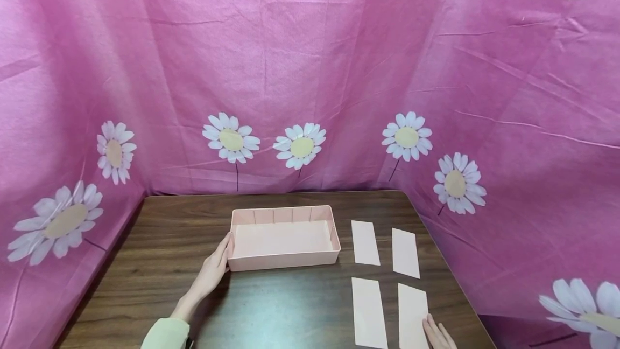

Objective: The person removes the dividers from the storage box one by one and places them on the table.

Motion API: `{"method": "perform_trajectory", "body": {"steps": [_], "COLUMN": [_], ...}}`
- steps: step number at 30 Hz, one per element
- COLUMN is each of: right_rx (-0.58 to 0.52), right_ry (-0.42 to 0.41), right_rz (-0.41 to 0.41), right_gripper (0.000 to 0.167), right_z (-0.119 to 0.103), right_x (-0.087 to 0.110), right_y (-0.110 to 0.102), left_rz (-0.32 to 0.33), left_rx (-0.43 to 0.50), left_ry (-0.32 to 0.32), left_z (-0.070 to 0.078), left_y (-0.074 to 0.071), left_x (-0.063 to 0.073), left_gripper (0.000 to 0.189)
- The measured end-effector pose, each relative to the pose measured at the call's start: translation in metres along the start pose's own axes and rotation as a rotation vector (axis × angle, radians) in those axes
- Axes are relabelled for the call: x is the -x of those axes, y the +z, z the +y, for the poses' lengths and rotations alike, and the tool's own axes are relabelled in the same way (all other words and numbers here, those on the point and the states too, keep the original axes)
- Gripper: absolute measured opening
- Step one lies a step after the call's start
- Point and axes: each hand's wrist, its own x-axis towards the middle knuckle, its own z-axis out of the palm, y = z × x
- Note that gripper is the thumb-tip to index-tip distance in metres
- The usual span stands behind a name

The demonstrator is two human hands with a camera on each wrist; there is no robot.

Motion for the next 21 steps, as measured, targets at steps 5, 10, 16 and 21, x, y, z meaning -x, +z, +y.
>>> {"method": "perform_trajectory", "body": {"steps": [5,10,16,21], "right_rx": [-0.021,-0.025,-0.032,-0.056], "right_ry": [0.040,0.054,0.094,0.193], "right_rz": [-0.023,-0.038,-0.074,-0.084], "right_gripper": [0.082,0.086,0.090,0.110], "right_z": [-0.006,-0.011,-0.014,-0.017], "right_x": [0.000,-0.003,-0.009,-0.015], "right_y": [0.000,-0.001,-0.007,-0.006], "left_rz": [-0.005,-0.017,0.002,-0.012], "left_rx": [0.005,0.011,-0.007,0.015], "left_ry": [-0.014,-0.025,0.004,-0.025], "left_z": [-0.002,-0.004,-0.005,-0.005], "left_y": [-0.001,-0.002,-0.002,-0.001], "left_x": [-0.002,0.000,0.001,0.000], "left_gripper": [0.049,0.049,0.049,0.049]}}
